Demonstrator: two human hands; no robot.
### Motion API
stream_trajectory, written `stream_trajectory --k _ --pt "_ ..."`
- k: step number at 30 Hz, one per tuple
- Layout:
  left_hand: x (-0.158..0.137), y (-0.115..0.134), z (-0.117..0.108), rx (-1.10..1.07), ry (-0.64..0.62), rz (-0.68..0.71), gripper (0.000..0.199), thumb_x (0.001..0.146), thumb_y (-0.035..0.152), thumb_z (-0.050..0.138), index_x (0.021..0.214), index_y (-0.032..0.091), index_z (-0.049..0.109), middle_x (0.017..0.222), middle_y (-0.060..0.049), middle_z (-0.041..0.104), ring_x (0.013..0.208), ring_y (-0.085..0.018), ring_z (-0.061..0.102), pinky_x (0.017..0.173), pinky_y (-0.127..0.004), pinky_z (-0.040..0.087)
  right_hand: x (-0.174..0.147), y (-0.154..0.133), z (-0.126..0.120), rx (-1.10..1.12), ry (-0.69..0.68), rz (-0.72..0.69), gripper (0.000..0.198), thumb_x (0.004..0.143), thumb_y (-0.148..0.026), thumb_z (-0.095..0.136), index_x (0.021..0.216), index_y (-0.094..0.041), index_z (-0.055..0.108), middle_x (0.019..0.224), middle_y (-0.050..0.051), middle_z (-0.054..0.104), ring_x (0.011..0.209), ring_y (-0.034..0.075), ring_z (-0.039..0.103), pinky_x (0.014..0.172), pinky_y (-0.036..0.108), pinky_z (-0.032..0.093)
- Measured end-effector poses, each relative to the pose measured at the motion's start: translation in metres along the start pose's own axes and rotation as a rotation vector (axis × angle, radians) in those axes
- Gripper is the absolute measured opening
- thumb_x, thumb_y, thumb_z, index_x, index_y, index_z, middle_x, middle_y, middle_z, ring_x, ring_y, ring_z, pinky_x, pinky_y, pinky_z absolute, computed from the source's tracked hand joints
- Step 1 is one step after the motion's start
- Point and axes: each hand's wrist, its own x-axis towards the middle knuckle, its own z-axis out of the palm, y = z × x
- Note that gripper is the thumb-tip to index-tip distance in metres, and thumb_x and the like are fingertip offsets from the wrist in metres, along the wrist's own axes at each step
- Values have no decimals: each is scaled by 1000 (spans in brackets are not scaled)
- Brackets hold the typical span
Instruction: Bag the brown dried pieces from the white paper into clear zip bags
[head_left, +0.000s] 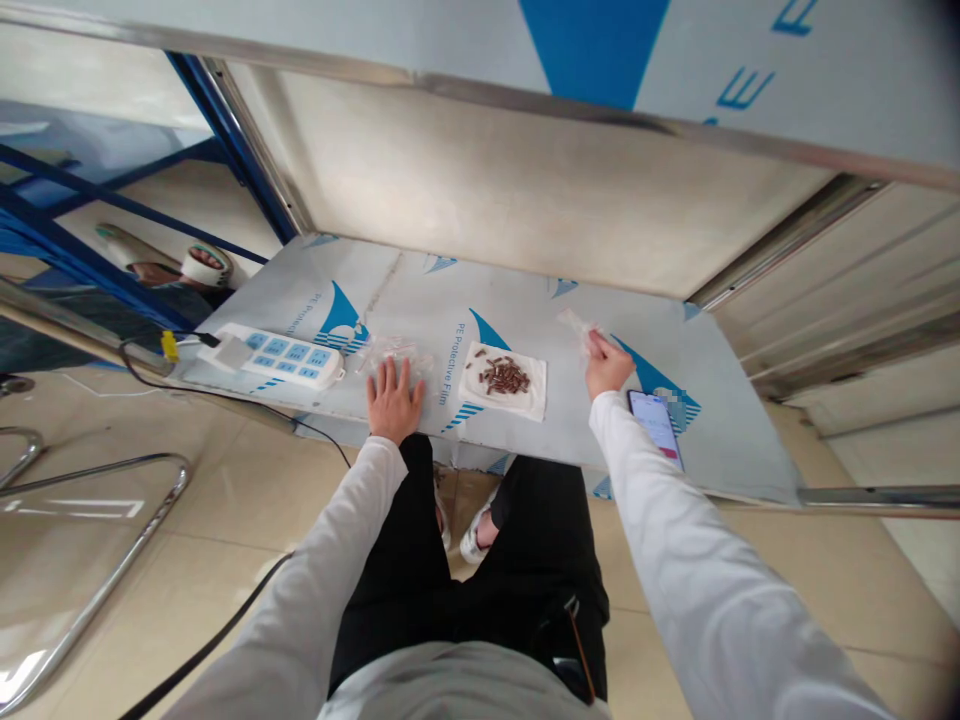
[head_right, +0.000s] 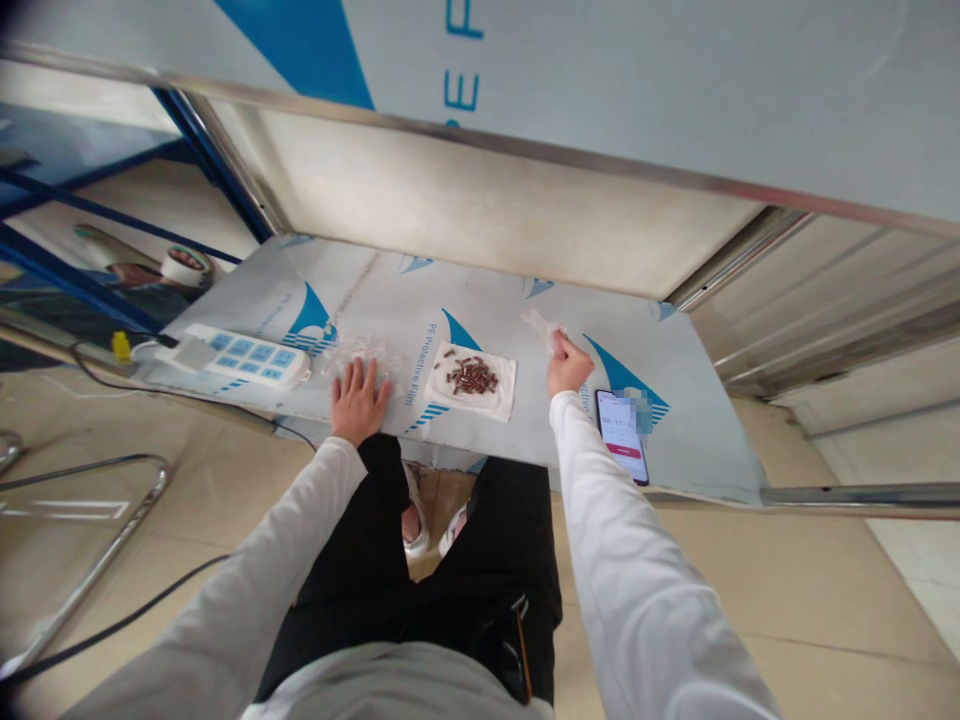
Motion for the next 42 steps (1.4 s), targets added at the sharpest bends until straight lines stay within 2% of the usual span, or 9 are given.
stream_trajectory --k 5,10,14,19,22,25,35,38,42 --pt "-3 1 -4 -67 45 26 55 95 41 32 145 16 35 153 -12 31 143 -27 23 116 -48 17 -5 -94 27 344 107 -104 45 94 -24 30 122 -11 63 126 10 62 120 21 57 100 31 45" --pt "-2 1 -5 -57 -44 74 50 96 36 28 139 16 45 146 -10 43 140 -30 29 115 -51 16 -32 -174 69 446 -173 -280 42 94 -15 31 120 -12 64 124 9 64 121 18 56 107 33 39" --pt "1 0 -4 -71 -52 68 53 95 36 31 139 8 41 144 -17 44 141 -32 28 115 -52 16 -55 -208 95 448 -361 -447 36 88 -11 46 118 -16 65 124 7 65 118 16 57 105 30 41" --pt "-12 -10 -16 -178 119 -104 58 91 28 38 139 -4 29 148 -28 31 143 -32 21 115 -51 19 -64 -209 102 402 -434 -510 47 84 -18 58 129 -5 55 131 19 57 124 27 51 109 41 35" --pt "-23 -15 -32 -256 238 -182 52 88 20 39 136 1 35 143 -25 38 140 -29 29 114 -47 26 -60 -199 93 318 -401 -478 54 89 -21 52 138 0 42 139 22 48 129 28 44 111 41 30" --pt "-22 -14 -43 -277 292 -181 46 90 24 39 133 6 41 136 -21 46 134 -26 37 111 -43 31 -61 -195 82 203 -423 -483 46 91 -17 44 135 -5 45 136 18 51 128 25 45 109 37 33" --pt "15 -26 -13 -11 -111 112 48 94 35 39 139 20 44 151 -14 34 141 -33 27 112 -54 23 -98 -201 82 51 -499 -433 41 85 -17 55 126 -11 52 114 16 65 112 27 54 93 37 42" --pt "15 -26 -20 -112 17 129 50 93 34 41 140 18 40 151 -15 32 139 -29 31 112 -49 28 -100 -203 88 39 -493 -415 43 84 -13 54 126 -8 52 123 18 61 121 28 49 100 40 37" --pt "12 -28 -39 -219 325 -181 59 91 38 45 142 11 31 137 -22 47 127 -28 48 100 -42 42 -103 -205 89 45 -432 -369 48 86 -15 49 133 -6 46 139 19 48 133 32 36 109 47 26"
